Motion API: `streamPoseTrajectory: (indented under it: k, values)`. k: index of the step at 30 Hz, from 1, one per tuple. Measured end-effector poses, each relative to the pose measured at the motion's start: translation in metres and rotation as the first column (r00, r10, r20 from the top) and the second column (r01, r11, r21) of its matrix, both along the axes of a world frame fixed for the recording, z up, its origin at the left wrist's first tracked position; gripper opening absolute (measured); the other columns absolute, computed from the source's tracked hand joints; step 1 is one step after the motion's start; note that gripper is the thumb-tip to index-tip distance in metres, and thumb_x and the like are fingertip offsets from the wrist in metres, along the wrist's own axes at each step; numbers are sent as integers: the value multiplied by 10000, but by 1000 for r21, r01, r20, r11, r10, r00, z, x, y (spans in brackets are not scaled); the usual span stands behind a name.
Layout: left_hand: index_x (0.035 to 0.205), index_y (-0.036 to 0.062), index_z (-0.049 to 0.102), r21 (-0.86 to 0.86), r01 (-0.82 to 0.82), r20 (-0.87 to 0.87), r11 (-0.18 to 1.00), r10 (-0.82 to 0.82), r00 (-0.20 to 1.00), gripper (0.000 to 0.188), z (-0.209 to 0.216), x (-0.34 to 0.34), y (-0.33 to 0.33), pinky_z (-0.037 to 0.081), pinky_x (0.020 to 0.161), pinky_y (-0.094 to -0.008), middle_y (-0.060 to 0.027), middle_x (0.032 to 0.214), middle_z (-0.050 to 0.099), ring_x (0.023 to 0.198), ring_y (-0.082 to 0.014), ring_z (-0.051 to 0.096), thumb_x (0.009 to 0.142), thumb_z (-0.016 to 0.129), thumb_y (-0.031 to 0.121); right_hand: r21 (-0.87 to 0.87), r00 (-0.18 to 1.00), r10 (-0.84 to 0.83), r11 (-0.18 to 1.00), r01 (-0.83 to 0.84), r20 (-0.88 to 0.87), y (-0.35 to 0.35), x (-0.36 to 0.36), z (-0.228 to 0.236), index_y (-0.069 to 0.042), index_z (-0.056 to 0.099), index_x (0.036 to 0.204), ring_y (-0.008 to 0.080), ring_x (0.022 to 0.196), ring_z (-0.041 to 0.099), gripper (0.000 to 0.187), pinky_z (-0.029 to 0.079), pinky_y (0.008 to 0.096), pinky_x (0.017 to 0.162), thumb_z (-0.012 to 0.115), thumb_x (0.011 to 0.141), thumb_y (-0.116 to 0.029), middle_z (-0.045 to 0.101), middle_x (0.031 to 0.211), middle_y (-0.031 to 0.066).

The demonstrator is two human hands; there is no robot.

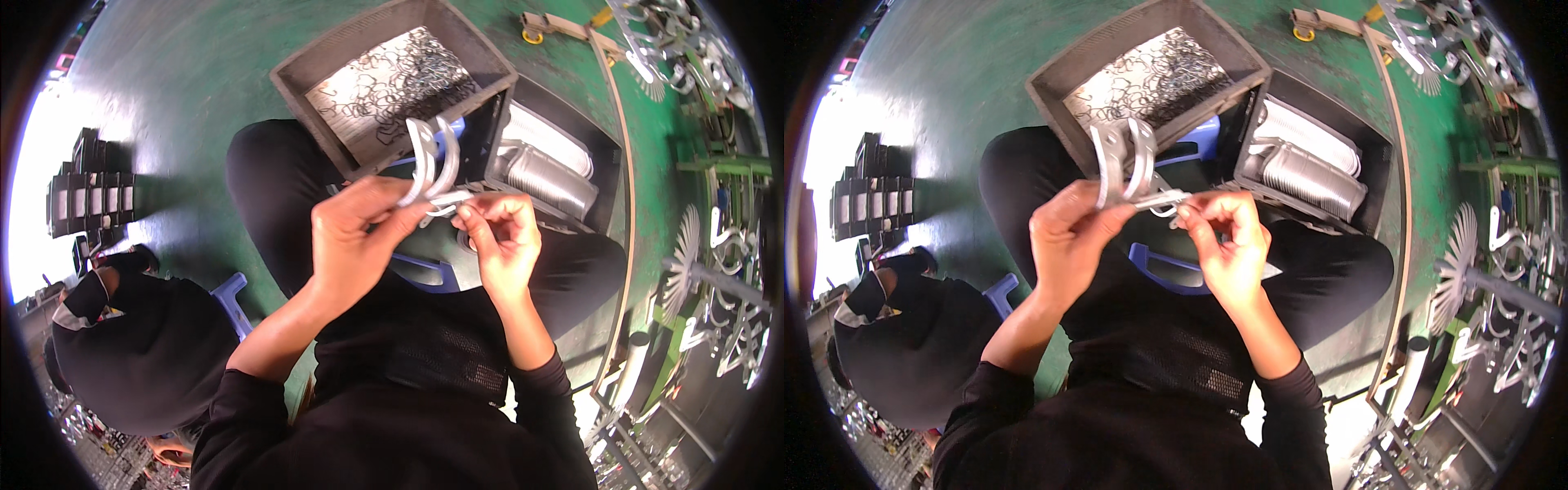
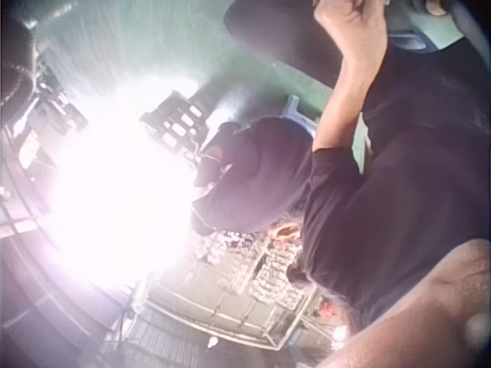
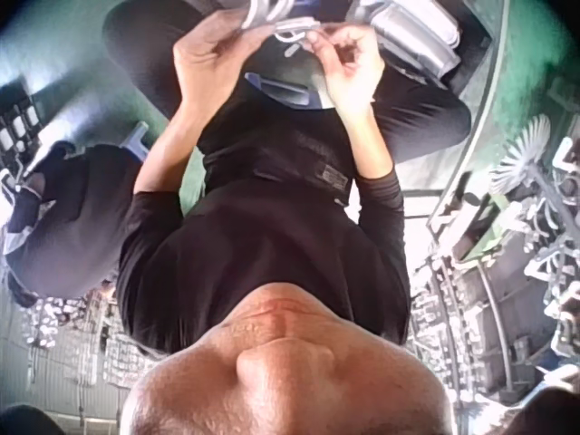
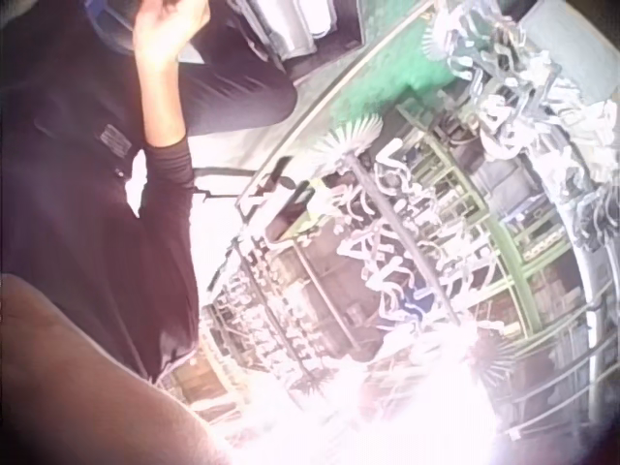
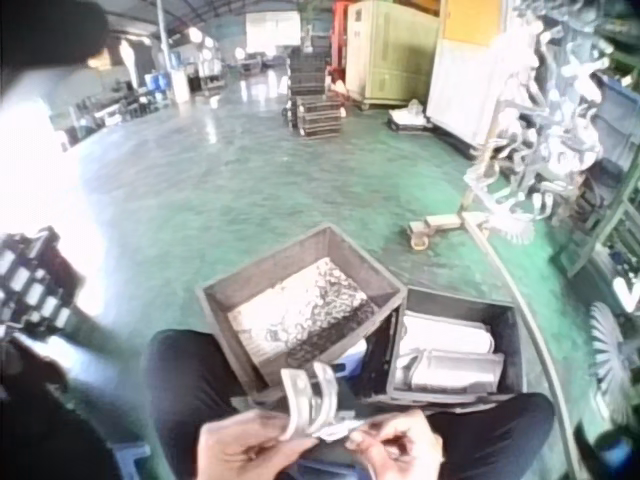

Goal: The person selects curved metal brackets from a bin, picks out small metal pins from a separate container, and inserts the pins into the brackets before hanging the assembled components onto a metal rack.

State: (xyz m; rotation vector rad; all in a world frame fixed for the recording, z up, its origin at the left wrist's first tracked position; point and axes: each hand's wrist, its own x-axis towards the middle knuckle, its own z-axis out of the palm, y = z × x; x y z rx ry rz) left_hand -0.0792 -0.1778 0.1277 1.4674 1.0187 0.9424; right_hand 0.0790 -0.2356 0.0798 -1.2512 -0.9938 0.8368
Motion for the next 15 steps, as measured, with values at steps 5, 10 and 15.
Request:
streamPoseTrajectory:
  k: [5,10,15]
  values:
    - [880,1,654,152,78,-62,985,-69,996,131,-22,-5,9,484,607,-264,-100,808,640,689,-183,626,750,662,13,-53,965,53,998,-41,258,-2,21,-19,-20,492,892,78,680,570,201,491,210,592,655,778,3,595,793,67]
    - [881,-6,638,119,197,39,973,-203,978,167,-57,-14,15,510,704,-298,-118,864,646,829,-237,639,717,653,-38,-180,944,88,983,-31,318,60,51,-7,-13,490,973,90,653,540,125,435,214,575,500,903,-115,570,795,57]
    - [919,36,634,61,257,67,965,-261,963,248,-67,-17,18,511,704,-315,-95,900,628,834,-250,621,688,647,-54,-382,787,421,888,-256,452,172,33,-38,-25,589,910,111,639,568,105,456,246,609,595,831,-94,607,745,52]
